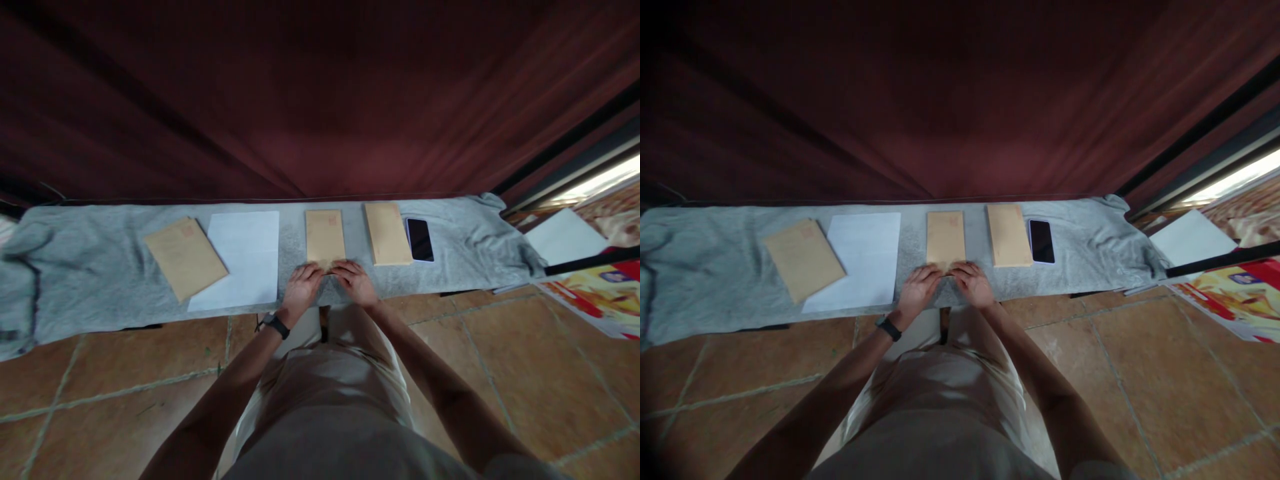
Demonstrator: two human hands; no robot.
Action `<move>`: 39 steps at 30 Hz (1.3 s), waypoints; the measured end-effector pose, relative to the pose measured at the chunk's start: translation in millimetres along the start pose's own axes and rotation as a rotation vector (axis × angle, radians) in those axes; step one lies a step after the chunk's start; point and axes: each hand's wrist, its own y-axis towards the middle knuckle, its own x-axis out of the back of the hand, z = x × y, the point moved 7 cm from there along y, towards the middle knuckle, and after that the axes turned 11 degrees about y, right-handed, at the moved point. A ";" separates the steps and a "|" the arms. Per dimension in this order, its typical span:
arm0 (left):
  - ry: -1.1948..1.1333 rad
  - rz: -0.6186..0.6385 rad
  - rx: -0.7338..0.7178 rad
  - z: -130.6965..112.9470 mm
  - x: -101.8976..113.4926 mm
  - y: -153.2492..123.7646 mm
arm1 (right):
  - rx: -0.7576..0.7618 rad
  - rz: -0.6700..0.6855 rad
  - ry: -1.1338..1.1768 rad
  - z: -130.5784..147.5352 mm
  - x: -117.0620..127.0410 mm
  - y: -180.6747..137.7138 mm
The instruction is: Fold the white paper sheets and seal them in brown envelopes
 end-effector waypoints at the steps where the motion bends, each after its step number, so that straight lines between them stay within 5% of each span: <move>1: 0.000 -0.008 0.001 0.1 -0.1 0.3 | -0.010 -0.019 0.014 -1.4 -0.1 0.3; 17: 0.077 -0.077 0.103 3.3 -0.6 6.9 | -0.095 -0.173 -0.054 1.7 -4.8 2.6; 30: 0.139 0.006 -0.063 -32.7 -11.4 -15.5 | -0.123 -0.154 -0.064 2.7 -4.1 2.8; 39: 0.168 0.126 -0.001 -37.8 -24.4 -25.3 | -0.021 -0.072 -0.006 41.9 -36.4 -7.6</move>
